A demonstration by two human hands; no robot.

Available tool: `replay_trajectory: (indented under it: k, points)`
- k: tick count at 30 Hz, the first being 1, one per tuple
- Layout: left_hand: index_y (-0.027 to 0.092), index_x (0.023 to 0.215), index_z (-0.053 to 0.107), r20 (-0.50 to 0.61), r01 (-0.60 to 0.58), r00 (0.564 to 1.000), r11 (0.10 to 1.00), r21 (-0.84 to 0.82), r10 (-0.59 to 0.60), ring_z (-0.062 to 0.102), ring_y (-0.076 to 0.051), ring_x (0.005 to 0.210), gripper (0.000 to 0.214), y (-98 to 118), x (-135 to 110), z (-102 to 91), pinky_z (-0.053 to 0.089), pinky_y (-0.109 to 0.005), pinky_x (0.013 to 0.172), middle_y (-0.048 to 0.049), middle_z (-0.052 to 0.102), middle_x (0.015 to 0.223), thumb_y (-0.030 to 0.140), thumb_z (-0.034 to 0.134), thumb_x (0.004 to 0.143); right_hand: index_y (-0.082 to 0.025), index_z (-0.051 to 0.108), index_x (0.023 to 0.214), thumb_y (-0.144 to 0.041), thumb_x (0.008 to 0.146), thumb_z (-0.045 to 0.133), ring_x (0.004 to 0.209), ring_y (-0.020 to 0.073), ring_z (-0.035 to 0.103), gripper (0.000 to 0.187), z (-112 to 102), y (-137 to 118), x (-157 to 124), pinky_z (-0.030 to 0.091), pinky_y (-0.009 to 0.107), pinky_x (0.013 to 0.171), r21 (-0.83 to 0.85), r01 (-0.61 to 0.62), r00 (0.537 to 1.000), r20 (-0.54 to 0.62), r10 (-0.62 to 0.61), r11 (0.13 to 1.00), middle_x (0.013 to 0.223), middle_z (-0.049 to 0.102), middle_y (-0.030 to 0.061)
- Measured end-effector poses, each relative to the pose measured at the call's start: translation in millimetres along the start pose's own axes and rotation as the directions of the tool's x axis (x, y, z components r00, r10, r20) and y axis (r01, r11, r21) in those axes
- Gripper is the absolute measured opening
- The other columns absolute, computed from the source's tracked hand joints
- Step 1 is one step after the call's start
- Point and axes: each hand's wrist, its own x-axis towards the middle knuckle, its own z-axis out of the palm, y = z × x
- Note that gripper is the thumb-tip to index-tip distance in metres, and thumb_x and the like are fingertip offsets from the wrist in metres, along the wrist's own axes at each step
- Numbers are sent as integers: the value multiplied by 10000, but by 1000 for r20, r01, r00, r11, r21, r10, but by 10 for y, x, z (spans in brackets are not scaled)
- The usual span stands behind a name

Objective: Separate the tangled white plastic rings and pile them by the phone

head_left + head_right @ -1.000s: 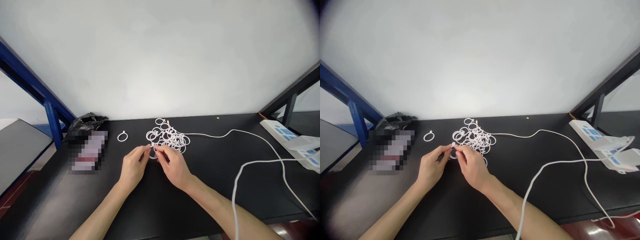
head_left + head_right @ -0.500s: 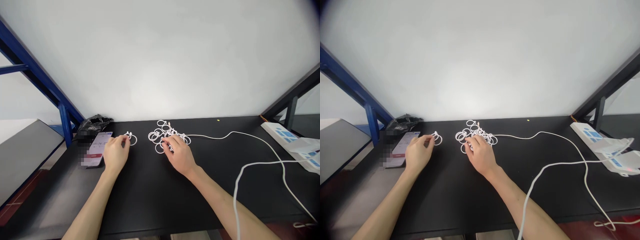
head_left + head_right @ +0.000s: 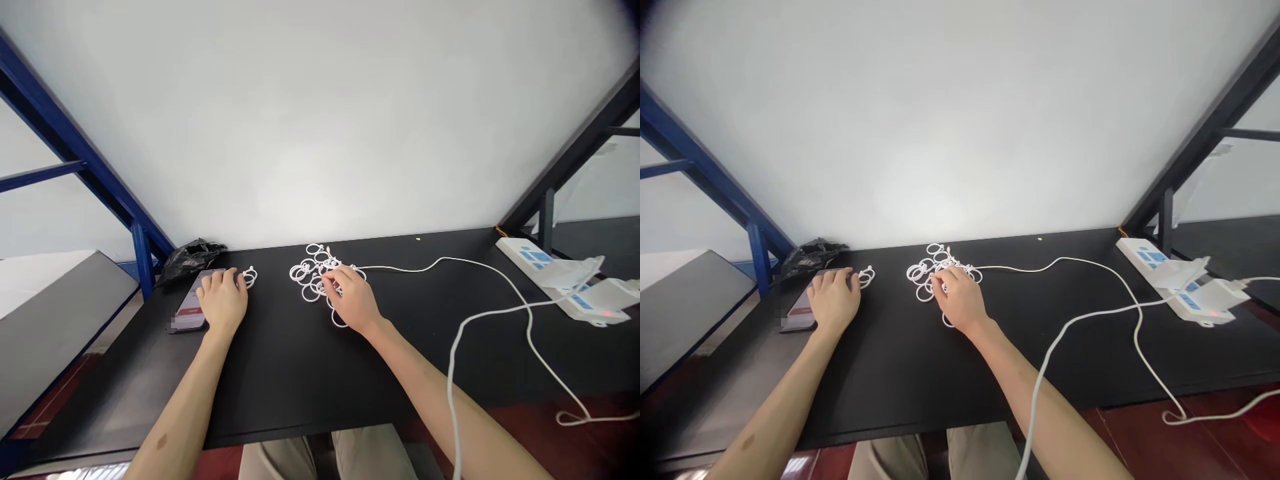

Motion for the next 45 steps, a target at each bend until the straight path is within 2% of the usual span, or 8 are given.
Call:
replay_trajectory:
  k: [4,9,15,20,27,34,39,45]
  points:
    - [166,972,680,-52,-251,967,968,-28,249,535,-300,933,286,153,-114,-75,332,-397,758,-112,685,944,302,429,945,-208,626,861,-251,974,442,773,153,596,220,-181,65,-172,464,264,695,-18,-59,998,4,59,998,842,653,27]
    - [177,920,662,-48,-526,849,833,-172,526,540,-261,877,221,510,-300,-189,346,-385,762,-90,674,881,207,444,944,-224,611,813,-304,956,488,827,189,589,204,-364,128,-487,453,301,714,-216,-151,978,112,178,964,841,657,24]
    - [178,886,649,-44,-644,751,716,-270,659,528,-218,799,242,823,-436,-268,351,-362,729,-59,646,798,212,424,969,-219,631,906,-352,899,572,851,202,603,145,-340,88,-560,442,311,715,-310,-236,934,191,303,921,863,657,26]
    - [192,889,635,-48,-699,670,607,-379,741,534,-182,772,255,846,-438,-325,364,-340,733,-22,662,794,307,430,987,-219,571,731,-254,886,539,674,143,599,162,-260,-3,-409,354,261,570,-273,-284,905,239,351,919,820,671,1]
    - [187,888,616,-13,-446,833,658,-607,553,552,-176,733,217,816,-333,-232,391,-336,724,-28,656,777,312,457,968,-218,508,724,-234,868,527,579,146,586,146,2,-108,-5,392,261,585,-85,-262,949,158,273,961,646,630,-18]
    - [208,982,620,93,-124,961,710,-694,259,587,-161,724,165,873,-242,-131,448,-307,724,-13,672,789,307,495,943,-212,577,1039,-266,915,524,674,140,651,145,308,-60,54,508,258,670,294,-224,973,15,230,929,785,683,-3]
    - [227,951,605,342,284,939,495,-821,30,538,-115,577,151,1077,-239,-255,440,-238,595,42,653,684,361,561,897,-211,605,948,-294,920,543,663,128,647,107,268,-53,31,518,242,639,334,-215,970,-32,239,918,823,690,10]
    - [213,821,638,363,308,931,436,-846,47,528,-101,581,167,1132,-255,-330,440,-218,574,27,673,712,371,609,868,-205,604,858,-273,915,541,595,120,607,109,220,-55,18,498,242,603,298,-244,967,-1,256,923,723,648,-9]
